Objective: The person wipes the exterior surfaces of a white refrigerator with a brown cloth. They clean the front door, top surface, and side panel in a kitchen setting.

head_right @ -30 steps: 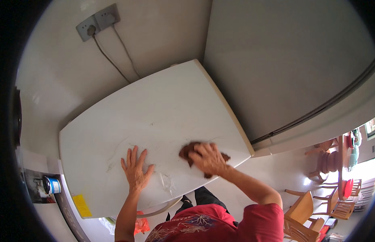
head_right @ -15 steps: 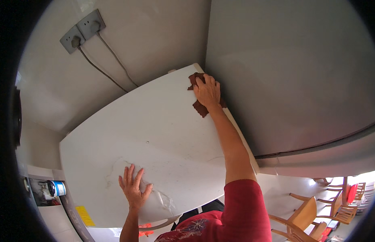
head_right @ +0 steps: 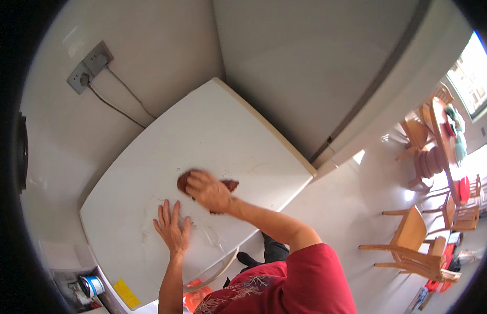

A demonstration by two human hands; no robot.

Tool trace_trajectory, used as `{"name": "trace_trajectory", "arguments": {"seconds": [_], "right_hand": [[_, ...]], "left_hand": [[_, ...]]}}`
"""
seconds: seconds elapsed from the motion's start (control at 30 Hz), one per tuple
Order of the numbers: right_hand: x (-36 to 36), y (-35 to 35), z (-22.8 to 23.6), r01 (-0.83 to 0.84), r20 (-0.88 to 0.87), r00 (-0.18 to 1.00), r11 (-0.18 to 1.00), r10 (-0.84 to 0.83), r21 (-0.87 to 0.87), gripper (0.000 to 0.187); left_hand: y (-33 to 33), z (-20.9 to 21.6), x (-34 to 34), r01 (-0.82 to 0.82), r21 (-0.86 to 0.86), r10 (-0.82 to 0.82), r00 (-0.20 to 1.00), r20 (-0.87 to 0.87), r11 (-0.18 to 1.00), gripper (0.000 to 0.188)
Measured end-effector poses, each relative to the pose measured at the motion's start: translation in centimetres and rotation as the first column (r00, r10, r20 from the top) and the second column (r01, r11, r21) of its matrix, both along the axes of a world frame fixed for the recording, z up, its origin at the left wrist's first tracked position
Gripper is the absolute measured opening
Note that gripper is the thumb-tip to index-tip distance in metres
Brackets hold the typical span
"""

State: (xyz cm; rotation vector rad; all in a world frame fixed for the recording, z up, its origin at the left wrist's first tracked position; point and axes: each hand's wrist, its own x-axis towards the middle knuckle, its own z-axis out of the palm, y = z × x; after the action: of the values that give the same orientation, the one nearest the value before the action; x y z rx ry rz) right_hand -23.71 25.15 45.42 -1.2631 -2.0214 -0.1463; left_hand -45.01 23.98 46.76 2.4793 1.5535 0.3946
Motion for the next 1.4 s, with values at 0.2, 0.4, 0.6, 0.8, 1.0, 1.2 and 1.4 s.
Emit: {"name": "trace_trajectory", "arguments": {"seconds": [0.2,0.4,0.6,0.8,1.0,1.2,1.4], "right_hand": [[0.5,-11.9,-0.8,0.092,0.063,0.994,0.996,-0.091,-0.013,0.029],[13.2,-13.9,-2.0,0.829,0.029,0.558,0.559,-0.829,0.009,0.025],[9.5,-13.4,-4.0,0.964,-0.038,0.256,0.258,-0.966,-0.069,0.032],[1.9,-11.0,-3.3,0.868,-0.006,0.495,0.495,-0.869,-0.035,0.032],[-6.8,-4.5,-0.8,0.538,-0.072,0.842,0.843,-0.535,0.018,0.027],[-6.6,0.2,-1.0,0.280,0.128,0.950,0.959,-0.285,0.051,0.025],[2.2,8.6,-1.9,0.668,0.106,0.732,0.739,-0.673,0.082,0.027]], "left_hand": [[-0.4,-0.4,-0.2,0.022,0.023,-0.022,1.000,-0.013,0.999,0.054],[-0.4,-0.6,-0.7,0.028,-0.002,-0.028,0.999,0.028,1.000,0.054],[0.5,-2.6,-3.1,0.065,0.037,-0.074,0.942,0.327,0.997,0.051],[0.5,0.0,-8.5,-0.060,0.085,0.033,0.958,0.286,0.995,0.051],[2.8,-1.4,-17.5,-0.305,0.050,0.291,0.937,0.193,0.951,0.054],[3.4,-1.8,-20.0,-0.428,0.009,0.428,0.903,0.022,0.904,0.058],[3.0,-0.6,-18.9,-0.452,0.035,0.453,0.891,-0.026,0.891,0.058]]}}
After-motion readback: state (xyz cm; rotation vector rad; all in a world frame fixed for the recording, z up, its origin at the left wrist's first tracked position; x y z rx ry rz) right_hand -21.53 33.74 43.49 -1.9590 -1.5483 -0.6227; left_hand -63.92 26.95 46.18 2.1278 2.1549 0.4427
